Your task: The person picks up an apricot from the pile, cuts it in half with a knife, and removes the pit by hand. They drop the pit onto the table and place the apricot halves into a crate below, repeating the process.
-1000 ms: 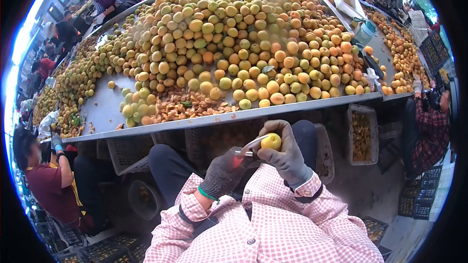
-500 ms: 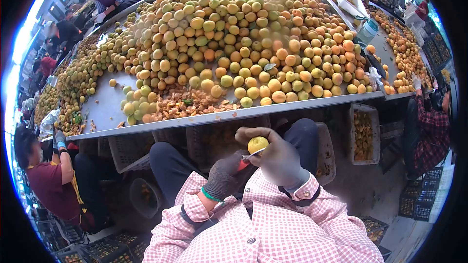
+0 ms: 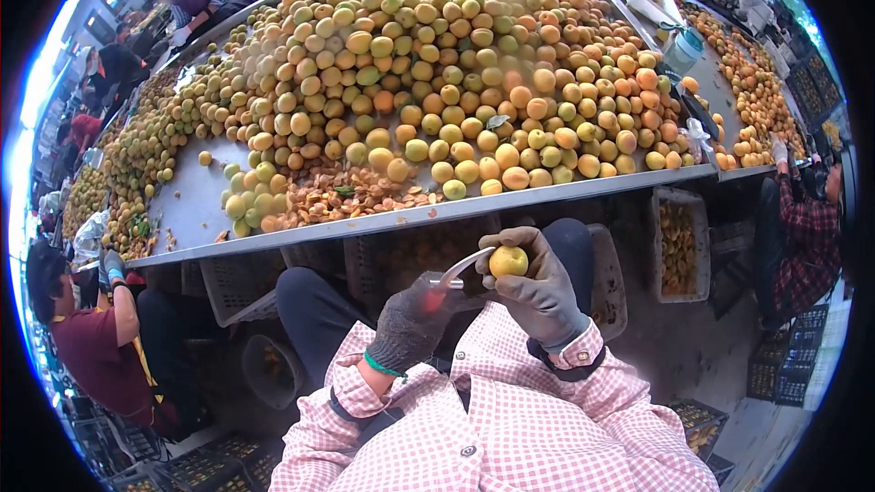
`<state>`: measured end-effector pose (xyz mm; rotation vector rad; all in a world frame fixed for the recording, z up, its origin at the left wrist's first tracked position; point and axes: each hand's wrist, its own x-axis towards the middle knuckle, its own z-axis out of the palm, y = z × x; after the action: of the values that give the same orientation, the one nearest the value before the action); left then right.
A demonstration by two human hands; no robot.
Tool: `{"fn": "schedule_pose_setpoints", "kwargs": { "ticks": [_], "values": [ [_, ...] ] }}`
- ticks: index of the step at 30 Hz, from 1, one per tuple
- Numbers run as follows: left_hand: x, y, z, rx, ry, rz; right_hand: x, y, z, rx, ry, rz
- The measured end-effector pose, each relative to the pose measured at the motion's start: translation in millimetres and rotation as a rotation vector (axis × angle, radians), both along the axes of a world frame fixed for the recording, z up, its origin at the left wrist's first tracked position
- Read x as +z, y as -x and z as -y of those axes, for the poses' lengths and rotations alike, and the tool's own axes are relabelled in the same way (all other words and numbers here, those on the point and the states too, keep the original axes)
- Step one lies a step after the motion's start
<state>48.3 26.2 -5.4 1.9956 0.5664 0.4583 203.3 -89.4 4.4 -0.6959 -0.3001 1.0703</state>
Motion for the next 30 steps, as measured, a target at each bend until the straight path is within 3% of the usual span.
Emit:
{"fn": "schedule_pose_setpoints", "kwargs": {
  "ticks": [4, 6, 16, 22, 24, 28, 30],
  "values": [
    [0, 0, 3, -0.041, -0.06, -0.058, 0, 1, 2, -0.005, 0.094, 0.026],
    [3, 1, 3, -0.068, -0.082, -0.057, -11, 3, 0, -0.007, -0.131, 0.109],
    [6, 3, 0, -0.125, -0.332, -0.051, 1, 7, -1, 0.121, -0.171, 0.01],
    [13, 4, -3, -0.12, -0.274, -0.051, 2, 3, -3, 0.163, -0.194, 0.119],
    [14, 6, -5, -0.127, -0.287, -0.057, 1, 2, -1, 0.149, -0.088, 0.187],
    [18, 4, -6, -0.109, -0.333, -0.051, 6, 2, 1, 0.19, -0.046, 0.08],
    [19, 5, -5, -0.108, -0.356, -0.094, 4, 6, 0, 0.2, -0.194, 0.092]
  ]
}}
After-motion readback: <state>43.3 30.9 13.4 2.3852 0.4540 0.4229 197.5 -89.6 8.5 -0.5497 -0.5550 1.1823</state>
